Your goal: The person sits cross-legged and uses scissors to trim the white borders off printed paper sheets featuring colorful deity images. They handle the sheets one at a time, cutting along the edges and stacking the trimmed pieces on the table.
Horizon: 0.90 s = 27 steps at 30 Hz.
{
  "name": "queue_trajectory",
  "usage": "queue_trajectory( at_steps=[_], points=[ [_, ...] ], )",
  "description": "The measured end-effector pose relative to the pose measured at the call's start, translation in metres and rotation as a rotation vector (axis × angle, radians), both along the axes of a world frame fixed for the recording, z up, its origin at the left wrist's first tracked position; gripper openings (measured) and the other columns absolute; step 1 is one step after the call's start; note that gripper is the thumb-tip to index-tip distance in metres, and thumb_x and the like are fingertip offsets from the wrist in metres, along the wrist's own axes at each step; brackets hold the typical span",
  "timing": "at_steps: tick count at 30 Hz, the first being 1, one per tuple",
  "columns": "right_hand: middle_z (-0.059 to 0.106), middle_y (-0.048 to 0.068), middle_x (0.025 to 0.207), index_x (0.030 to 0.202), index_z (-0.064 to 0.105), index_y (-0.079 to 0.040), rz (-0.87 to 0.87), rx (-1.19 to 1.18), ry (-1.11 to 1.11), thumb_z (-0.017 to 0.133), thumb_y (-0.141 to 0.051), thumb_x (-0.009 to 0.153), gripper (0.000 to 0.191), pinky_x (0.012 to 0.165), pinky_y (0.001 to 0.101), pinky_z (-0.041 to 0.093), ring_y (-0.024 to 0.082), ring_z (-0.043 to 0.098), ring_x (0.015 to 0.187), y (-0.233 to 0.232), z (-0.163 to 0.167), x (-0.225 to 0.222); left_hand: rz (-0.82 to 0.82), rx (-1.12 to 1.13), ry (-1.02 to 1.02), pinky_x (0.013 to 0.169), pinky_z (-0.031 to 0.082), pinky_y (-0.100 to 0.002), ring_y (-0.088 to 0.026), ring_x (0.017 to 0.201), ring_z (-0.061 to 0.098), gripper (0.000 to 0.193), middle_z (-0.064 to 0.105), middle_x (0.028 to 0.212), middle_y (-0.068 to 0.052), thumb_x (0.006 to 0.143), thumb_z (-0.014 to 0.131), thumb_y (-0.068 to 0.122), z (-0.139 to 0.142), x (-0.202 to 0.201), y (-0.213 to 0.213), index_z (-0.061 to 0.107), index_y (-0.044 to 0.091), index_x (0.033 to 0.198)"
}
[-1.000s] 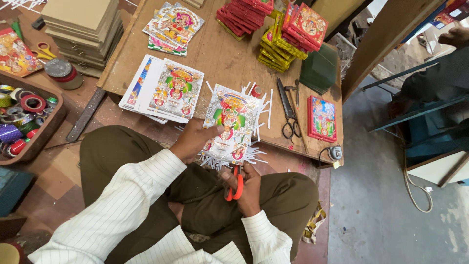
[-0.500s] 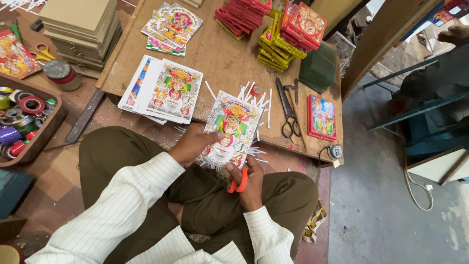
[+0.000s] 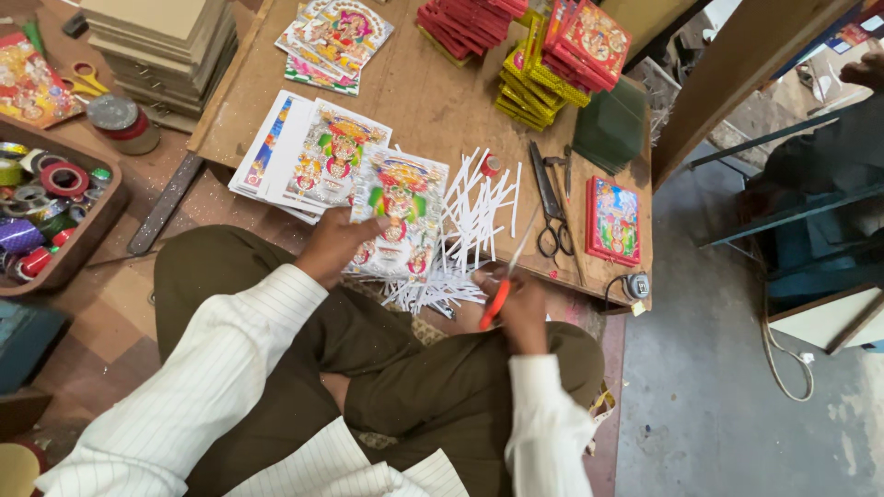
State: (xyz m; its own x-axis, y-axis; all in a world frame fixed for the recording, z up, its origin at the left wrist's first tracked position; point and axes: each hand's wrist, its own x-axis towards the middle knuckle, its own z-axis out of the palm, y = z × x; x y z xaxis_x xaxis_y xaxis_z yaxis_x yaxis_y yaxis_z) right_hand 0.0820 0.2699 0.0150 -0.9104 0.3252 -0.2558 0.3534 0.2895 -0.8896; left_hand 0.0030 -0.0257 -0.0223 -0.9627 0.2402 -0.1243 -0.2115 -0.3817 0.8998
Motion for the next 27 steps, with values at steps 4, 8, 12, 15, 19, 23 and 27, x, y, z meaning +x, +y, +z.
queue_trajectory(
  at_steps=[4,8,12,15,19,23,27],
  points=[
    [0.070,0.026,0.086,0.104,0.062,0.009,0.031,0.657,-0.131,0.099,-0.043,0.057,0.079,0.074,0.0421,0.056,0.037,0.072,0.078,0.061,-0.025,-0.066,0.008,0.082,-0.119,0.085,0.059,-0.035,-0.018,0.093,0.073,0.030,0.077,0.106,-0.011,0.091,0.073,0.009,-0.019,-0.003,0.000,0.070,-0.006,0.116],
    [0.073,0.029,0.097,0.104,0.072,0.004,0.167,0.969,-0.038,0.084,-0.031,0.072,0.049,0.088,0.0475,0.057,0.043,0.071,0.098,0.095,-0.057,-0.111,0.040,0.130,-0.106,0.088,0.058,-0.035,-0.017,0.098,0.072,0.035,0.075,0.111,-0.009,0.086,0.073,0.005,-0.029,0.002,0.007,0.068,-0.002,0.121],
    [0.074,0.026,0.096,0.101,0.074,-0.002,0.252,0.935,-0.138,0.088,-0.036,0.068,0.050,0.087,0.0459,0.056,0.041,0.072,0.094,0.110,-0.057,-0.128,0.029,0.027,-0.030,0.088,0.057,-0.034,-0.015,0.098,0.069,0.041,0.074,0.113,-0.008,0.085,0.075,0.006,-0.025,0.006,0.006,0.065,0.000,0.124],
    [0.074,0.024,0.091,0.104,0.075,-0.005,0.282,0.947,-0.084,0.088,-0.034,0.067,0.049,0.087,0.0439,0.056,0.038,0.073,0.090,0.116,-0.056,-0.129,-0.068,-0.004,-0.052,0.088,0.056,-0.033,-0.014,0.098,0.069,0.036,0.075,0.111,-0.008,0.088,0.074,0.011,-0.018,0.007,0.010,0.069,-0.002,0.122],
    [0.076,0.018,0.085,0.110,0.078,-0.008,0.234,1.001,-0.047,0.081,-0.028,0.075,0.040,0.081,0.0421,0.056,0.032,0.074,0.084,0.099,-0.062,-0.132,-0.089,0.033,-0.071,0.086,0.057,-0.032,-0.014,0.096,0.070,0.033,0.077,0.108,-0.008,0.090,0.074,0.014,-0.015,0.009,0.012,0.071,-0.003,0.119],
    [0.075,0.015,0.083,0.115,0.074,-0.005,0.305,0.786,-0.079,0.086,-0.022,0.066,0.053,0.070,0.0361,0.058,0.026,0.074,0.075,0.089,-0.041,-0.126,-0.094,0.051,-0.093,0.084,0.058,-0.031,-0.014,0.094,0.071,0.032,0.077,0.106,-0.007,0.089,0.073,0.012,-0.020,0.008,0.007,0.071,-0.003,0.117],
    [0.076,0.011,0.094,0.117,0.073,-0.001,0.354,0.446,0.142,0.079,-0.017,0.084,0.037,0.074,0.0320,0.056,0.019,0.071,0.084,0.061,-0.001,-0.110,-0.093,-0.008,0.024,0.080,0.059,-0.034,-0.014,0.089,0.071,0.031,0.077,0.102,-0.009,0.088,0.075,0.015,-0.034,0.006,0.013,0.072,0.000,0.115]
  ],
)
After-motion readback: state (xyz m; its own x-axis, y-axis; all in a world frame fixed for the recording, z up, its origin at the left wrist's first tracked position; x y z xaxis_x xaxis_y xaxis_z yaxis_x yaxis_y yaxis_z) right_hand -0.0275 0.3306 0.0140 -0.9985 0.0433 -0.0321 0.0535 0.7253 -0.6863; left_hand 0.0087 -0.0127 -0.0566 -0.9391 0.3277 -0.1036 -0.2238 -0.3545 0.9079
